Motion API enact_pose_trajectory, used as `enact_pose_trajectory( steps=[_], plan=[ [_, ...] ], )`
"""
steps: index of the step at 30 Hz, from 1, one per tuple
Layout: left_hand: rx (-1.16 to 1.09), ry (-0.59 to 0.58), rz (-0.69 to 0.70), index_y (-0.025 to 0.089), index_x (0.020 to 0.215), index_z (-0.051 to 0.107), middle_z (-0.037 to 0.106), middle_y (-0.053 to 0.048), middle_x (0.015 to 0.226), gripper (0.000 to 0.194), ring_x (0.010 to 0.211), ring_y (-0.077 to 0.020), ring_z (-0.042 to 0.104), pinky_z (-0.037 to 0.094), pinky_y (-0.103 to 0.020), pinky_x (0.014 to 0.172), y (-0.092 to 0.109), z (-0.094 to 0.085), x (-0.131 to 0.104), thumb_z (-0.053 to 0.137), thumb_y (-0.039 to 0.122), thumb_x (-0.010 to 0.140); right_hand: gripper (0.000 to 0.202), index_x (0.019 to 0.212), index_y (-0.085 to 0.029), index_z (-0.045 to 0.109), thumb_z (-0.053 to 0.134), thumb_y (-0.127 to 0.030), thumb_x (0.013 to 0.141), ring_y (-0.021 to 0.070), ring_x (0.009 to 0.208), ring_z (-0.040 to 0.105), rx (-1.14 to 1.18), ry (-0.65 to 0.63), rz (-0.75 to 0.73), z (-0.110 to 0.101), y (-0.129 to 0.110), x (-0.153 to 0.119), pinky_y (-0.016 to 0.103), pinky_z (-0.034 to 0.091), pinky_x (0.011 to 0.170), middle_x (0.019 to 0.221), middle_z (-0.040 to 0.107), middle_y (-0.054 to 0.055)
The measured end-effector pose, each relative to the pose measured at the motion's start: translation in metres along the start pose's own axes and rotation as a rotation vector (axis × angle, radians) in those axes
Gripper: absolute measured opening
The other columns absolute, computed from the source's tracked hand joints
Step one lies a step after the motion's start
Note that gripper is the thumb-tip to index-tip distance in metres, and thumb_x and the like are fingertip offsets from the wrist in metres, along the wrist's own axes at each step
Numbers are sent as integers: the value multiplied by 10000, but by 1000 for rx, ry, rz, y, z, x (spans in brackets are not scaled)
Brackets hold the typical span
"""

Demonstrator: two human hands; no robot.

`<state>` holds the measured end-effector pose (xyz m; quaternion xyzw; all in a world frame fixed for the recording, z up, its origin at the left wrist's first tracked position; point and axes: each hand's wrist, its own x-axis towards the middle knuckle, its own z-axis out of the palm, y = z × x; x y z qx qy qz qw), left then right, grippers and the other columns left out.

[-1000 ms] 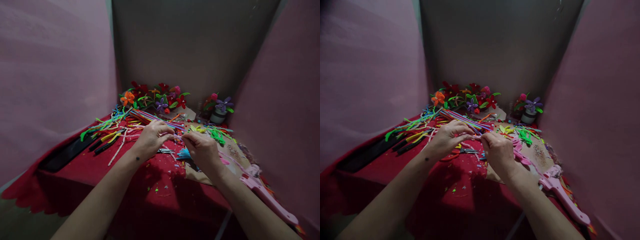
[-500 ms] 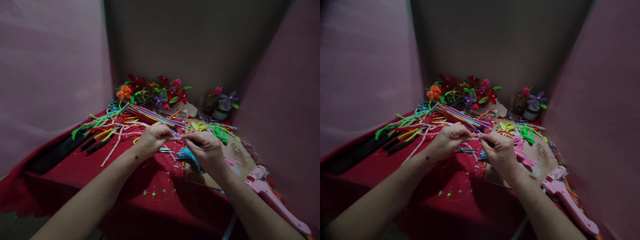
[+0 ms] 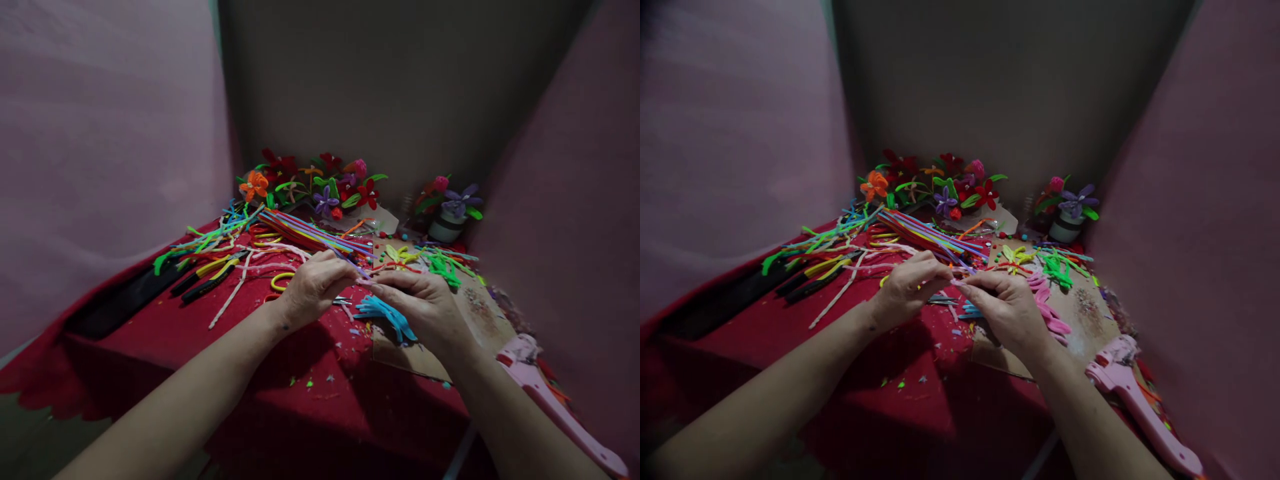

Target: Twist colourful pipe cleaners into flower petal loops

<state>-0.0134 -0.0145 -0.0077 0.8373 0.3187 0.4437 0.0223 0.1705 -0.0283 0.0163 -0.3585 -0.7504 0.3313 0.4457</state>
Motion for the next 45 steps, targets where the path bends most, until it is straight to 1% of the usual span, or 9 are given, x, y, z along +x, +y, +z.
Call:
enact_pose_trajectory(
  steps=[2,5,9,15,22,27,33,39,45],
  plan=[
    [66,-40,-35,167,852,605,618,-35,762,140,756,-128,520,417,-249,697,-5,-4,0,477,222,843,121,747,-183,708,603,-241,739,152,617,619,-64,48,-59,-1,3,-1,253,483,566,693,693,29],
    [187,-98,-264,167,848,600,624,-35,814,124,765,-141,526,413,-264,705,-11,-23,-3,505,242,817,124,767,-167,699,577,-179,749,155,637,617,-259,145,-217,-3,10,-3,270,479,612,699,685,43],
    [272,-414,-484,166,800,582,607,-26,799,105,732,-139,533,410,-254,681,-13,-52,-14,496,225,787,147,785,-160,690,545,-164,765,167,688,625,-413,197,-285,-3,17,-4,293,477,667,751,689,65],
    [508,-689,-372,163,814,544,576,-66,825,113,724,-169,503,372,-280,639,-21,-49,-37,443,209,792,171,770,-169,674,504,-171,782,150,654,610,-376,190,-213,-5,22,-1,266,463,618,719,675,40],
    [501,-655,-248,144,880,519,543,-90,879,188,761,-180,471,360,-293,670,-36,-45,-42,373,260,849,153,749,-174,669,518,-148,757,152,654,607,-320,231,-208,-4,28,2,270,461,618,714,671,37],
    [527,-731,-141,138,838,528,552,-94,852,154,723,-176,463,347,-295,666,-40,-50,-37,402,225,821,149,766,-177,670,525,-145,756,146,638,599,-305,240,-248,-2,28,0,264,459,610,699,661,29],
    [540,-679,-214,167,753,499,553,-59,786,117,688,-160,472,350,-272,634,-48,-56,-32,422,240,803,126,800,-174,654,534,-150,773,134,627,577,-334,272,-266,-5,25,-3,248,455,593,704,625,27],
    [633,-582,-197,166,837,469,558,-73,851,98,717,-175,505,371,-287,641,-32,-59,-22,398,172,771,119,794,-180,651,533,-172,790,146,648,578,-350,298,-256,-7,24,-2,261,454,595,704,631,34],
    [758,-598,-191,153,834,448,566,-59,678,119,570,-182,522,308,-291,502,-13,-45,-12,345,195,792,125,805,-191,650,534,-148,785,147,657,583,-399,303,-335,-7,26,-1,272,459,624,731,639,38]
  ],
)
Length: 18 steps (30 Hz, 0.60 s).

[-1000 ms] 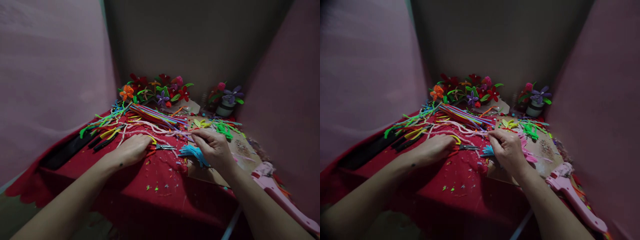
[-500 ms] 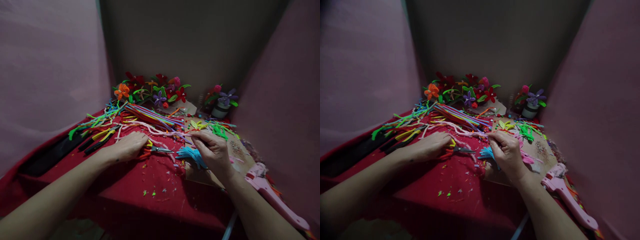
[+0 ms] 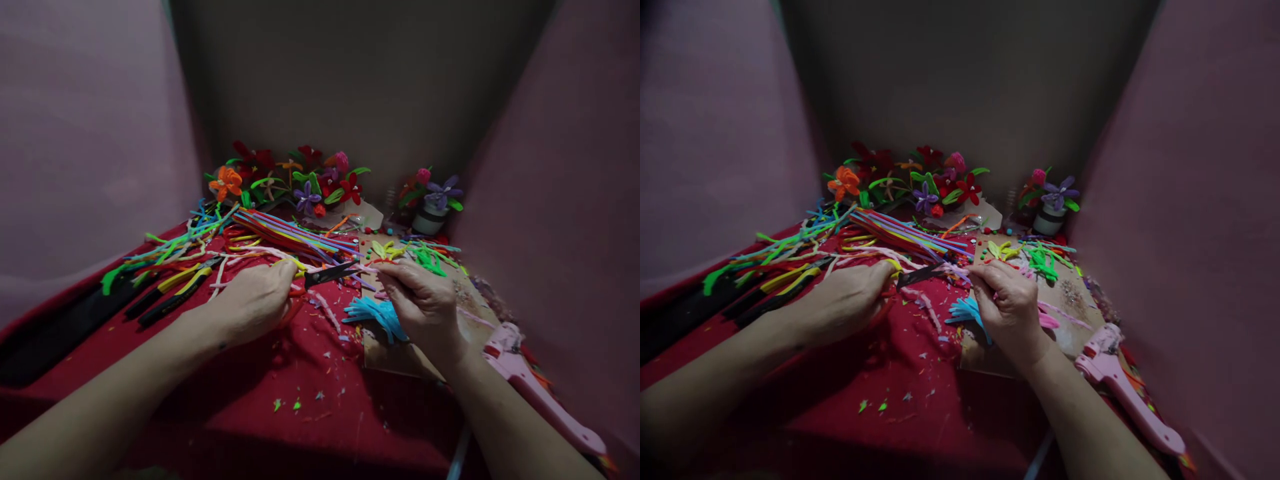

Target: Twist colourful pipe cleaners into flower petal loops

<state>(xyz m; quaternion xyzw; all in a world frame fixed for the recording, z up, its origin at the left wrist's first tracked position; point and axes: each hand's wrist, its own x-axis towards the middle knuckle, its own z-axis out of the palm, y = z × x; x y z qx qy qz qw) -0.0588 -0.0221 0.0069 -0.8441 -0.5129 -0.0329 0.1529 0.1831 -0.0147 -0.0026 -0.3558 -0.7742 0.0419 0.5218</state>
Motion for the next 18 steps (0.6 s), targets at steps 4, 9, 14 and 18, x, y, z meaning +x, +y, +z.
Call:
enact_pose_trajectory(
  steps=[4,9,14,18],
  plan=[
    [26,0,18,150,837,452,591,-68,674,112,580,-193,558,310,-285,486,5,2,5,385,208,768,136,803,-202,653,526,-153,792,151,661,579,-37,5,-18,1,0,0,278,462,621,707,626,37],
    [0,-38,30,148,860,469,595,-65,652,146,567,-201,574,314,-275,457,10,3,11,344,197,804,109,784,-187,653,547,-161,784,143,663,563,22,10,52,1,2,0,274,459,603,710,610,34],
    [-39,-16,47,156,836,469,563,-56,604,157,550,-199,561,339,-270,459,12,6,13,322,114,800,94,774,-185,650,557,-171,776,140,647,555,124,-30,166,0,-1,0,270,466,598,712,594,27],
    [-95,-2,59,166,831,468,564,-59,635,164,572,-194,558,379,-276,500,11,14,13,319,106,798,131,765,-185,635,509,-177,797,132,654,560,167,-77,250,-3,-5,1,246,448,600,719,592,18]
  ],
)
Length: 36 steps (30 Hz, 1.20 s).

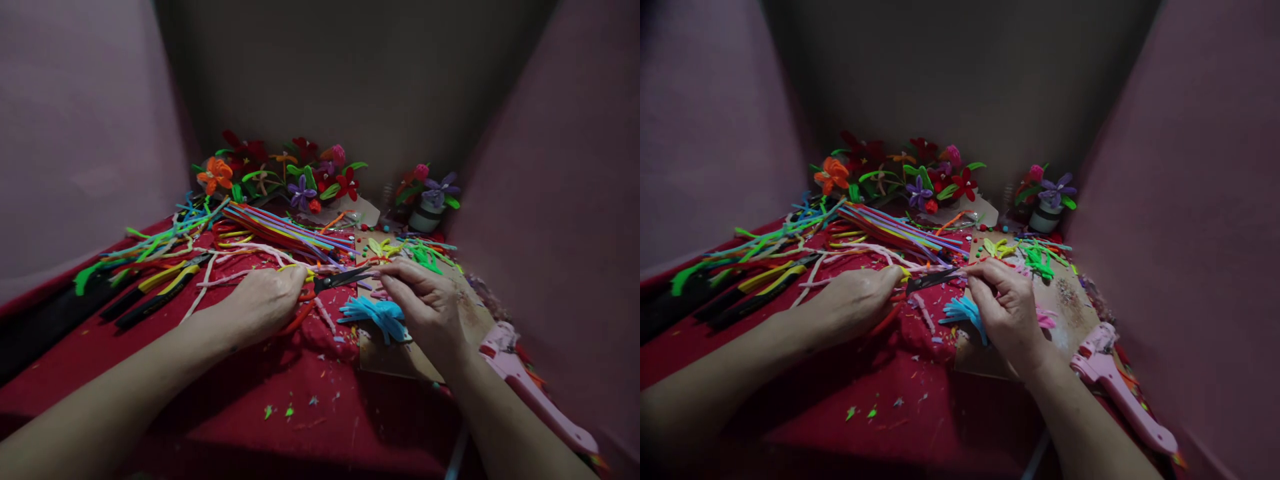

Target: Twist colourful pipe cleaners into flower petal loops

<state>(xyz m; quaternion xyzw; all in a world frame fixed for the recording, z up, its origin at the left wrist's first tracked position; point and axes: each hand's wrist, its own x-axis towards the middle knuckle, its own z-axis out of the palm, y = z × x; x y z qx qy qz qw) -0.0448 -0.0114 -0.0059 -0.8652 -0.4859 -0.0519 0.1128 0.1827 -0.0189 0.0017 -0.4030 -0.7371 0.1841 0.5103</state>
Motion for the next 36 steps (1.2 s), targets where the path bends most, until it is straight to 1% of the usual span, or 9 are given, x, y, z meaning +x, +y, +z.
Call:
enact_pose_trajectory(
  steps=[5,11,14,19,24,27,32,36],
  plan=[
    [-14,2,-4,166,827,479,559,-58,627,159,553,-181,533,356,-270,490,-1,7,0,324,134,809,134,732,-173,607,499,-217,799,123,595,531,-29,-62,55,-1,-2,2,231,415,557,621,551,1],
    [-24,-47,8,167,816,472,557,-53,625,154,533,-179,519,311,-270,469,-1,8,-1,321,136,815,153,706,-164,620,506,-213,796,114,549,517,-117,-89,34,0,2,3,228,401,520,584,564,6],
    [-21,-65,23,164,824,473,554,-52,617,162,522,-177,513,274,-271,456,0,6,-1,313,139,825,129,729,-171,637,526,-207,785,119,554,538,-116,-83,16,0,5,3,232,416,525,600,591,9],
    [-35,-139,8,161,823,476,552,-49,609,150,510,-171,500,250,-271,462,2,-1,-1,327,142,830,131,762,-182,657,529,-156,765,130,595,575,-140,-87,4,-2,6,4,242,441,549,649,628,21],
    [-59,-150,21,178,827,463,538,-31,599,122,508,-157,489,234,-273,463,0,-1,-2,341,168,836,155,827,-180,681,536,-172,770,137,631,584,-131,-129,8,-5,5,6,248,447,567,665,635,30],
    [-66,-168,39,182,821,451,538,-28,615,132,514,-156,488,243,-275,465,-1,-1,-2,321,175,841,160,832,-178,684,536,-175,773,129,617,575,-117,-166,13,-7,4,8,246,446,569,648,629,25],
    [-163,-215,78,184,821,429,565,-33,678,131,540,-149,499,274,-268,483,0,-4,-4,306,216,856,123,709,-166,674,557,-149,745,110,577,566,-62,-194,50,-9,1,10,225,437,546,610,624,12],
    [-207,-230,99,188,811,415,570,-33,709,140,553,-143,490,287,-261,499,-1,-4,-5,307,255,868,130,762,-169,683,559,-136,743,110,608,581,-23,-261,65,-12,0,12,217,441,551,675,657,16]
  ],
)
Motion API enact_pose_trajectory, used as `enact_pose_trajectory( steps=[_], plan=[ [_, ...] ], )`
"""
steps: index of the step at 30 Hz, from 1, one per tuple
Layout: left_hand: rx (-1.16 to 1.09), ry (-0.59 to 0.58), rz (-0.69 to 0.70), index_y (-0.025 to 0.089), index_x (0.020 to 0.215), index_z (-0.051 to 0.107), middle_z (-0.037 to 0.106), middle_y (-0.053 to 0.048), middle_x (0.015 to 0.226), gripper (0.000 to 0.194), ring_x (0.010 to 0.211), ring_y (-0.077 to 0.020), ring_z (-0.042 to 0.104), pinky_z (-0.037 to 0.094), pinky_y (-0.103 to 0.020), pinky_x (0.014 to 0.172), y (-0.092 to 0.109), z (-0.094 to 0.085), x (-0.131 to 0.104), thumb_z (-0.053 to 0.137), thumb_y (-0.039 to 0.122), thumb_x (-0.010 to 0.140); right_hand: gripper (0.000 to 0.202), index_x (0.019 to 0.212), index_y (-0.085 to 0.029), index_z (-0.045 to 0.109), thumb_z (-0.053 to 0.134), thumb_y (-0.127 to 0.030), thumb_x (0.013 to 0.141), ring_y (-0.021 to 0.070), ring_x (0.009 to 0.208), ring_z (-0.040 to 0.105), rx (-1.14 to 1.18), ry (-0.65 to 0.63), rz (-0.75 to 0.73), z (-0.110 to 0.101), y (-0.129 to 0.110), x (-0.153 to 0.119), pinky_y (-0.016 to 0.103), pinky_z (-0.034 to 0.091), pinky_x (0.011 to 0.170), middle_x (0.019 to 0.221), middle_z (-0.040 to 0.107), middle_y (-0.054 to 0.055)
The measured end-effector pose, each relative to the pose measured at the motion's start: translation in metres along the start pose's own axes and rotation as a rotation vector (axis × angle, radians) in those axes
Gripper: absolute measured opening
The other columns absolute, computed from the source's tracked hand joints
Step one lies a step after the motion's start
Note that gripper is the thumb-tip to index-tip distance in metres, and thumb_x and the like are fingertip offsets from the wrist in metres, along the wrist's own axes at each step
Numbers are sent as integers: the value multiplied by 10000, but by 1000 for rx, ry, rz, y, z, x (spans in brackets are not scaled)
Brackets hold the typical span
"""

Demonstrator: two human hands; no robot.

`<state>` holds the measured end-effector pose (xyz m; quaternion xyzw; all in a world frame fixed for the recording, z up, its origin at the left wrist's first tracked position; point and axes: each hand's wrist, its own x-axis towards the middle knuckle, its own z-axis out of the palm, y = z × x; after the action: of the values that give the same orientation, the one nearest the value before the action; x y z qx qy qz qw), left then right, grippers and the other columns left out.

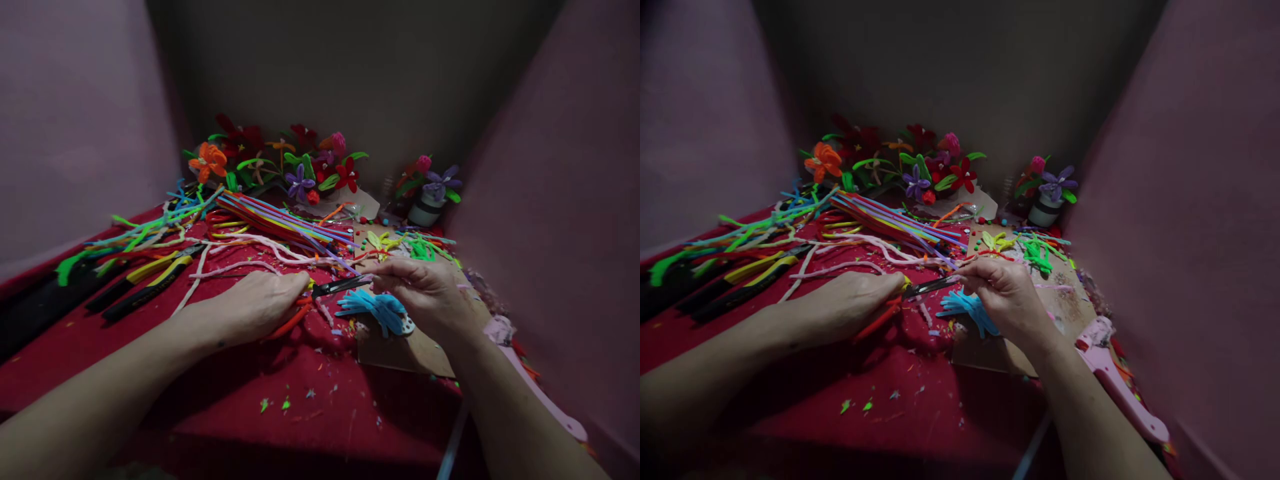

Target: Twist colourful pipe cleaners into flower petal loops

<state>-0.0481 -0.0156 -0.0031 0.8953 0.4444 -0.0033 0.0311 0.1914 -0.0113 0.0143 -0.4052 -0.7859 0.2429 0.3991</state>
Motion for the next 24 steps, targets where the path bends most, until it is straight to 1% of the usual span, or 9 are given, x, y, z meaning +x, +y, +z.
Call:
enact_pose_trajectory(
  steps=[2,4,8,11,15,18,24],
  plan=[
    [-18,6,14,189,807,419,569,-32,733,152,570,-141,492,301,-260,513,-2,1,0,300,259,872,126,773,-165,685,562,-145,749,112,628,588,6,-46,-8,-2,0,0,215,444,559,704,668,23],
    [-56,12,30,190,814,429,567,-28,757,161,596,-139,499,322,-257,536,-3,3,0,294,254,874,122,765,-163,685,563,-155,756,112,624,584,-12,-87,-22,-3,1,0,216,442,560,688,663,22],
    [-119,10,80,190,830,451,559,-17,774,190,639,-134,508,349,-251,582,-5,5,0,284,262,883,127,743,-161,681,556,-144,759,110,634,573,-32,-143,-64,-6,1,0,215,438,579,680,647,19],
    [-137,25,121,185,829,463,561,-19,796,214,664,-133,510,359,-251,612,-4,6,0,283,283,888,145,750,-156,682,542,-124,761,99,628,557,-2,-177,-60,-6,1,0,204,424,569,684,633,17],
    [-129,22,112,186,831,463,551,-15,780,207,645,-129,499,355,-251,602,-4,8,-1,288,279,891,156,737,-146,679,530,-104,755,86,587,529,44,-214,-40,-6,1,-1,192,401,530,638,595,7],
    [-107,12,106,187,853,462,547,-16,781,191,649,-133,501,355,-256,607,-4,9,-1,296,275,888,160,735,-143,678,524,-102,755,85,583,527,61,-235,-23,-6,3,-1,191,399,528,630,590,5],
    [-61,-2,93,192,840,460,544,-12,756,164,619,-129,502,337,-255,574,-5,10,1,314,255,879,160,749,-147,683,526,-121,758,90,571,519,38,-275,-5,-8,2,-1,198,386,510,625,588,8]
  ],
)
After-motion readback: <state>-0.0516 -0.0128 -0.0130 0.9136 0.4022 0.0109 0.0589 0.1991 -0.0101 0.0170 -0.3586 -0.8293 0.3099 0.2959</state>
